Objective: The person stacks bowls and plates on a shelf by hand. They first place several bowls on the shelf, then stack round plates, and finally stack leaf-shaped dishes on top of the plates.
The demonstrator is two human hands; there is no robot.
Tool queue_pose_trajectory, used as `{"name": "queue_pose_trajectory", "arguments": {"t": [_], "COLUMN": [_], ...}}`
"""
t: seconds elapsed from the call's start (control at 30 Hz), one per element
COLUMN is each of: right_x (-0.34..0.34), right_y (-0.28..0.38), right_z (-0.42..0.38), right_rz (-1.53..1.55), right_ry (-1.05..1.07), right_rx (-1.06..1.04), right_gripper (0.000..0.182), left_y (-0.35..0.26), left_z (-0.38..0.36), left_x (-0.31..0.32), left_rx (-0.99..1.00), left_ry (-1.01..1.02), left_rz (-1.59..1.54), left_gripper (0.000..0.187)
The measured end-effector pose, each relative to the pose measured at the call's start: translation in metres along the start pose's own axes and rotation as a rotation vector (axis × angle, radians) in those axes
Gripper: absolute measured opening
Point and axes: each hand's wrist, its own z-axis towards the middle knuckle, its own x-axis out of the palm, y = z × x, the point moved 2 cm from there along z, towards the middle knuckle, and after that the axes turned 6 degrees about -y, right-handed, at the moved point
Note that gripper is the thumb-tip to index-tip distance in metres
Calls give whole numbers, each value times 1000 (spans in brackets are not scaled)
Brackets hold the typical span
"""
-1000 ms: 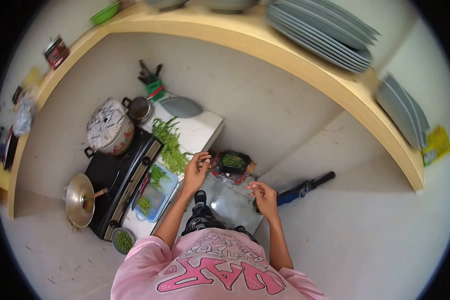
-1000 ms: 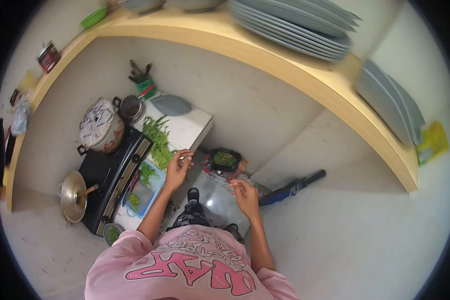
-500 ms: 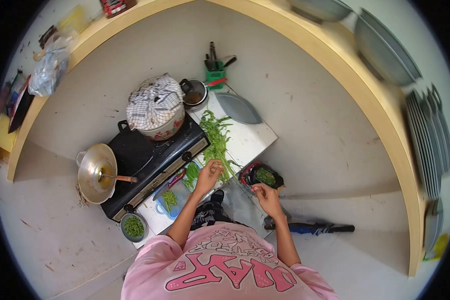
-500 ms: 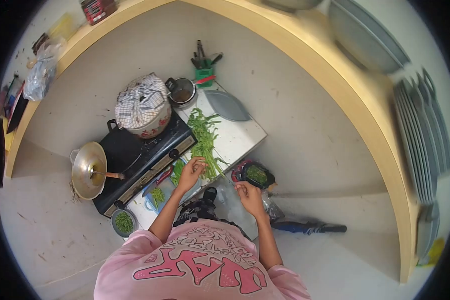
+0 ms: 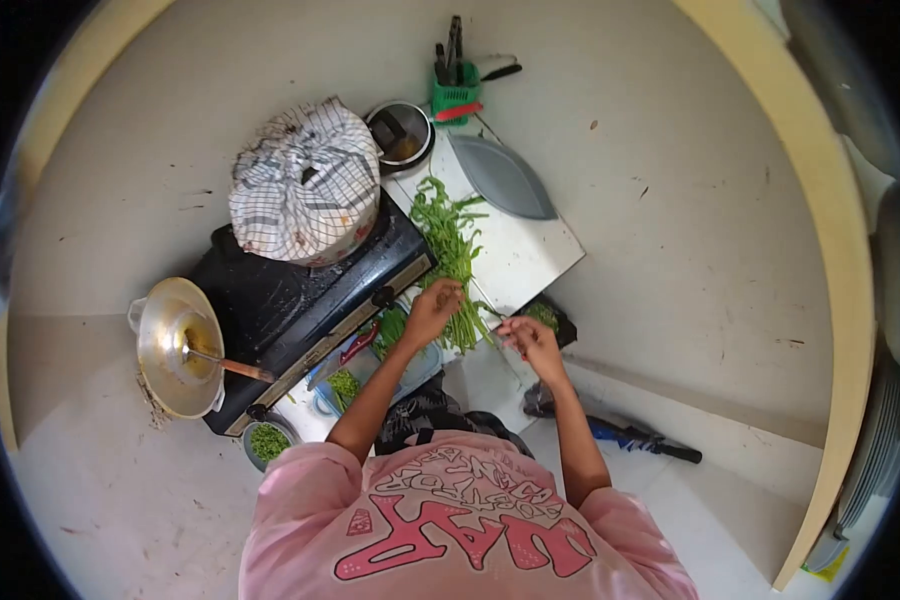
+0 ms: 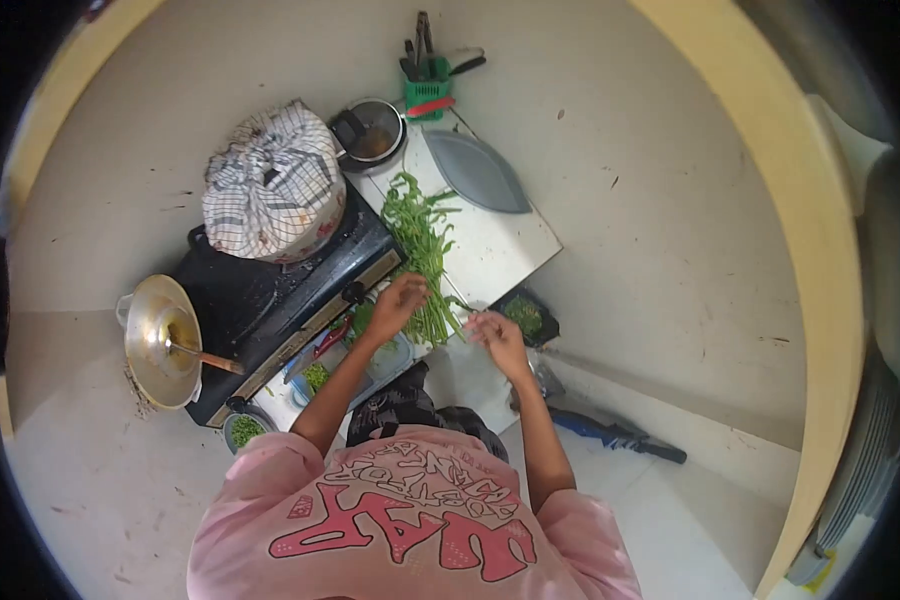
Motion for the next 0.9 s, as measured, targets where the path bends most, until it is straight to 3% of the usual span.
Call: {"name": "queue_pose_trajectory", "arguments": {"t": [0.1,0.23,0.4,0.57,0.7,0.8,0.9], "right_x": [-21,-38,-78,-87,-74,-67,-64], "right_y": [-46,-33,-35,-12,-16,-20,-22], "right_z": [45,80,148,200,229,244,254], "right_rz": [25,75,-6,41,119,32,2], "right_ry": [-42,-125,-219,-373,-445,-481,-563], "right_rx": [75,245,195,110,33,5,-28], "right_gripper": [29,30,32,48,55,53,52], "left_y": [16,45,48,40,27,20,22], "left_z": [36,101,179,228,249,261,276], "left_x": [19,34,43,53,65,72,71], "left_rx": [-28,-24,-51,-33,-38,75,-39], "left_ry": [52,-35,-166,-307,-404,-416,-363], "left_rz": [-174,-401,-427,-394,-42,267,275], "left_gripper": [19,20,28,43,49,48,47]}}
